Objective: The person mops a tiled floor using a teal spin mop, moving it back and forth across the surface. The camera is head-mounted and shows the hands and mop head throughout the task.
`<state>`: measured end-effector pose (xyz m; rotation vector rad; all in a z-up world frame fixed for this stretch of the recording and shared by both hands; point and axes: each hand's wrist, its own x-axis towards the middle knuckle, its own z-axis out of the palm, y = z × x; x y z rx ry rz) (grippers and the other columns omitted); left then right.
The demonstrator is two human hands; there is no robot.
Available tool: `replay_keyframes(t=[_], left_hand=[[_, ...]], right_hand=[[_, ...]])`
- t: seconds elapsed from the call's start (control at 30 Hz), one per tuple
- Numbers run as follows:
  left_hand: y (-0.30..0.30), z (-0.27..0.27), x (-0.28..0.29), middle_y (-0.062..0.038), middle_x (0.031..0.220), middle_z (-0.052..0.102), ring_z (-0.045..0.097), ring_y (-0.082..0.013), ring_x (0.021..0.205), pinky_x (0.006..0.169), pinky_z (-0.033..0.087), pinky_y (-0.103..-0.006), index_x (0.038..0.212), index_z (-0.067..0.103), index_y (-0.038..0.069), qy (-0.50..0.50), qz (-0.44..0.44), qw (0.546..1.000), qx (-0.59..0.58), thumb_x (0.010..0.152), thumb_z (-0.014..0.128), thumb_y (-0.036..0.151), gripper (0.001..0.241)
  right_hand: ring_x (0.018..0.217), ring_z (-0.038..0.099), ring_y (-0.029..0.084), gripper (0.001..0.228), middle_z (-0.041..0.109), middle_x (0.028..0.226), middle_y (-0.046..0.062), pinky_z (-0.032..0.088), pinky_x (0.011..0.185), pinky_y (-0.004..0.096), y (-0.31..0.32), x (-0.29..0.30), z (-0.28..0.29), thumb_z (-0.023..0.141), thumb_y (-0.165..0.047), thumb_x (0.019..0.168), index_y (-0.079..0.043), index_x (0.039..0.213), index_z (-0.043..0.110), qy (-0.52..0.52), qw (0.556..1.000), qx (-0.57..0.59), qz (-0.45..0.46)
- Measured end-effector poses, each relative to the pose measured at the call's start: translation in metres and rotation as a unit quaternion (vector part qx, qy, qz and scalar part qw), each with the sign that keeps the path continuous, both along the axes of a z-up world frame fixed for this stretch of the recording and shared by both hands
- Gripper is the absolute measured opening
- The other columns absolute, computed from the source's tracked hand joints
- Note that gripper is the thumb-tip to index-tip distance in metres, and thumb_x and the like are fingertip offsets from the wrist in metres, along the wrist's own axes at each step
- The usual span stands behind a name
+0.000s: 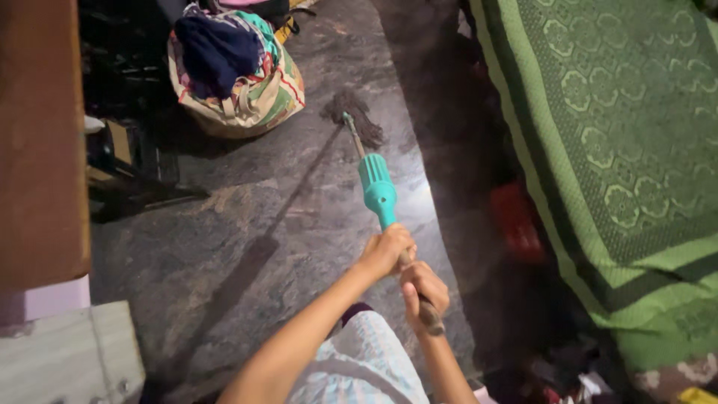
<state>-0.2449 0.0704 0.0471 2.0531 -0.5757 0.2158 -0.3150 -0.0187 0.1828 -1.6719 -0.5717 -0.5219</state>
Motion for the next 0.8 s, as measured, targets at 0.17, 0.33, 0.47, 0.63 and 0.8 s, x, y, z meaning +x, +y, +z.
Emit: replay_keyframes(t=[0.17,0.33,0.47,0.63,0.8], left_hand=[[-0.022,-0.053,0.119,-0.011,0.070,0.066,0.066,-0.0315,0.068,0.054,0.050,-0.0397,0.066,0.067,0.011,0.509,0.022,0.824,-0.249,0.085,0.065,0.019,0.020],[-0.007,-0.060,0.151,-0.008,0.072,0.068,0.067,-0.0273,0.070,0.056,0.051,-0.0379,0.065,0.067,0.011,0.039,0.027,0.998,0.037,0.067,0.073,0.012,0.007],[-0.004,-0.049,0.106,-0.004,0.077,0.066,0.071,-0.0225,0.073,0.062,0.055,-0.0352,0.069,0.066,0.017,0.268,0.039,0.960,-0.068,0.086,0.064,0.014,0.018],[-0.006,-0.011,0.025,-0.004,0.076,0.068,0.067,-0.0269,0.083,0.063,0.053,-0.0404,0.067,0.068,0.017,-0.001,0.008,0.999,0.051,0.068,0.073,0.015,0.005],[-0.004,0.064,-0.059,-0.006,0.077,0.070,0.066,-0.0296,0.081,0.066,0.053,-0.0447,0.070,0.071,0.017,0.009,-0.070,0.997,0.017,0.068,0.074,0.018,0.004]], right_hand=[[0.071,0.062,0.023,0.029,0.061,0.076,0.012,0.052,0.072,0.035,-0.018,0.092,-0.044,0.055,-0.014,0.100,0.002,0.076,0.056,0.096,0.992,-0.046,-0.071],[0.072,0.062,0.020,0.029,0.062,0.075,0.011,0.055,0.085,0.036,-0.018,0.132,-0.052,0.053,-0.012,0.103,0.001,0.076,0.055,0.084,0.996,0.013,-0.041],[0.070,0.060,0.020,0.028,0.058,0.074,0.010,0.055,0.084,0.035,-0.019,0.093,-0.036,0.052,-0.009,0.102,0.002,0.076,0.054,0.106,0.994,-0.021,-0.033],[0.059,0.061,0.021,0.020,0.063,0.070,0.012,0.050,0.059,0.032,-0.024,0.017,0.003,0.055,-0.007,0.088,0.011,0.083,0.063,0.171,0.980,-0.056,-0.080],[0.057,0.051,0.018,0.032,0.054,0.065,0.010,0.047,0.060,0.034,-0.012,-0.069,0.057,0.055,-0.007,0.094,0.002,0.065,0.047,0.097,0.990,0.080,-0.063]])
